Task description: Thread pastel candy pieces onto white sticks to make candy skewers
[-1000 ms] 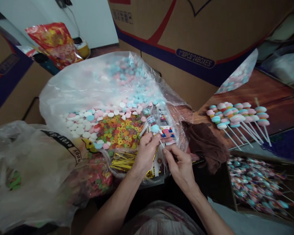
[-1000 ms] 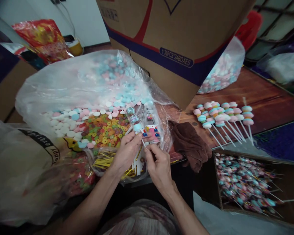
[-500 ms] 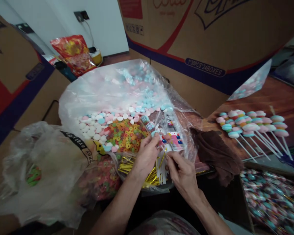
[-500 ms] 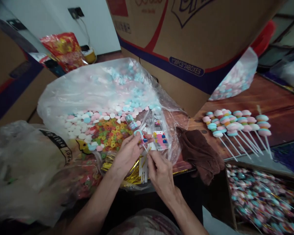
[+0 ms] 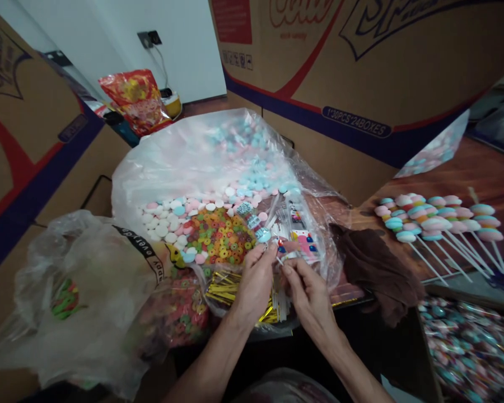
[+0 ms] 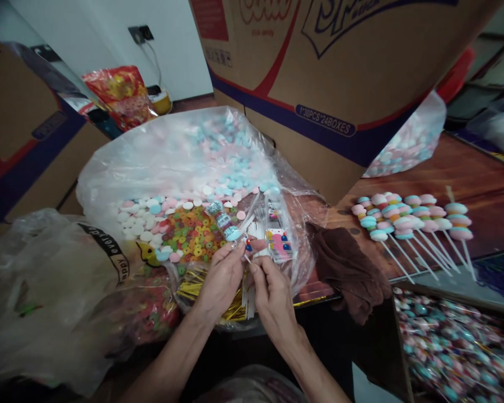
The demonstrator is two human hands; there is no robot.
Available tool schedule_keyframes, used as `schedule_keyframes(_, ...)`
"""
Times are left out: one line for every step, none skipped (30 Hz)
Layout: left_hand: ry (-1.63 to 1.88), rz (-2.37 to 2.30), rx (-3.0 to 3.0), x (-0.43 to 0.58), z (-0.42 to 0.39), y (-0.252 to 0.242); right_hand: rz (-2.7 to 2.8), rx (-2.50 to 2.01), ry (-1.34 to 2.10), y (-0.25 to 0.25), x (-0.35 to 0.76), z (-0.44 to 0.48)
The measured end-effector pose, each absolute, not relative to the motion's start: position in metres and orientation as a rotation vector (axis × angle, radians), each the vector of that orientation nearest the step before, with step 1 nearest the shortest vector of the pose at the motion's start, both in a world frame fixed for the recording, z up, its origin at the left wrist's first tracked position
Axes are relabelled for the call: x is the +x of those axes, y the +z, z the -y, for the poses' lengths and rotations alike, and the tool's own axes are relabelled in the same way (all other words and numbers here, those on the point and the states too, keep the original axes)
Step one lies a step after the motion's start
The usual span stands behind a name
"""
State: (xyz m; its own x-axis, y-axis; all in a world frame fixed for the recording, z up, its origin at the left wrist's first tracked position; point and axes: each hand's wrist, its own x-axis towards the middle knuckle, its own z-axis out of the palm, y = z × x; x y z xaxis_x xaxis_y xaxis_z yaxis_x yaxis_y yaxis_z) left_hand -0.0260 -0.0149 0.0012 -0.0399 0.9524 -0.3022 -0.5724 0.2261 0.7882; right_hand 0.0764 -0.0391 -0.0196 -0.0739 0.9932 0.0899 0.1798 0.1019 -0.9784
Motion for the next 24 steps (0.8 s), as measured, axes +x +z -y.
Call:
schedule_keyframes(1.326, -0.98, 0.544, -0.027, 0.016, 0.001, 1.409, -1.226, 1.123, -0.016, 0.074, 0.037)
schedule_keyframes(1.329, -0.985, 0.581, -0.029, 0.018, 0.001, 1.369, -1.21, 1.172, -0.012, 0.071, 0.035)
schedule_keyframes(1.326, -0.984, 0.614, -0.032, 0.02, 0.002, 1.309, -1.192, 1.226, -0.008, 0.068, 0.032)
schedule_keyframes(1.32, -0.976, 0.642, -0.035, 0.022, 0.004, 1.235, -1.167, 1.305, -0.004, 0.064, 0.029)
schedule_keyframes(1.31, -0.962, 0.661, -0.039, 0.024, 0.007, 1.145, -1.132, 1.39, 0.0, 0.06, 0.027)
schedule_keyframes(1.296, -0.942, 0.678, -0.043, 0.025, 0.011, 1.061, -1.095, 1.458, 0.003, 0.056, 0.025)
schedule_keyframes(1.289, -0.907, 0.682, -0.047, 0.026, 0.015, 1.017, -1.065, 1.522, 0.007, 0.053, 0.023)
schedule_keyframes(1.287, -0.864, 0.657, -0.051, 0.026, 0.02, 0.993, -1.043, 1.57, 0.01, 0.051, 0.021)
schedule_keyframes(1.292, -0.819, 0.638, -0.055, 0.026, 0.024, 1.001, -1.027, 1.618, 0.014, 0.05, 0.02)
schedule_keyframes(1.286, -0.778, 0.621, -0.058, 0.026, 0.028, 1.042, -1.015, 1.668, 0.016, 0.051, 0.019)
schedule_keyframes(1.28, -0.743, 0.603, -0.06, 0.025, 0.031, 1.114, -1.009, 1.714, 0.018, 0.053, 0.017)
schedule_keyframes(1.286, -0.718, 0.586, -0.061, 0.024, 0.032, 1.227, -1.016, 1.734, 0.019, 0.057, 0.016)
schedule_keyframes(1.317, -0.7, 0.565, -0.061, 0.022, 0.033, 1.379, -1.055, 1.699, 0.02, 0.063, 0.014)
schedule_keyframes(1.368, -0.692, 0.544, -0.061, 0.02, 0.034, 1.557, -1.124, 1.589, 0.019, 0.069, 0.012)
schedule_keyframes(1.428, -0.696, 0.53, -0.061, 0.018, 0.033, 1.745, -1.204, 1.413, 0.018, 0.077, 0.011)
schedule_keyframes(1.482, -0.708, 0.526, -0.061, 0.016, 0.032, 1.917, -1.27, 1.197, 0.016, 0.084, 0.01)
schedule_keyframes(1.519, -0.73, 0.531, -0.061, 0.014, 0.031, 2.061, -1.306, 0.977, 0.014, 0.092, 0.009)
schedule_keyframes(1.524, -0.76, 0.541, -0.062, 0.012, 0.029, 2.184, -1.309, 0.788, 0.012, 0.098, 0.009)
schedule_keyframes(1.498, -0.793, 0.552, -0.063, 0.011, 0.026, 2.3, -1.278, 0.649, 0.009, 0.103, 0.009)
schedule_keyframes(1.461, -0.825, 0.554, -0.064, 0.01, 0.023, 2.409, -1.23, 0.547, 0.007, 0.107, 0.01)
schedule_keyframes(1.428, -0.851, 0.546, -0.065, 0.01, 0.02, 2.505, -1.187, 0.466, 0.004, 0.11, 0.01)
schedule_keyframes(1.402, -0.869, 0.536, -0.065, 0.011, 0.017, 2.585, -1.154, 0.397, 0.001, 0.11, 0.011)
schedule_keyframes(1.385, -0.882, 0.527, -0.064, 0.011, 0.015, 2.652, -1.126, 0.342, -0.002, 0.11, 0.01)
schedule_keyframes(1.378, -0.889, 0.521, -0.063, 0.012, 0.012, 2.7, -1.101, 0.301, -0.004, 0.11, 0.009)
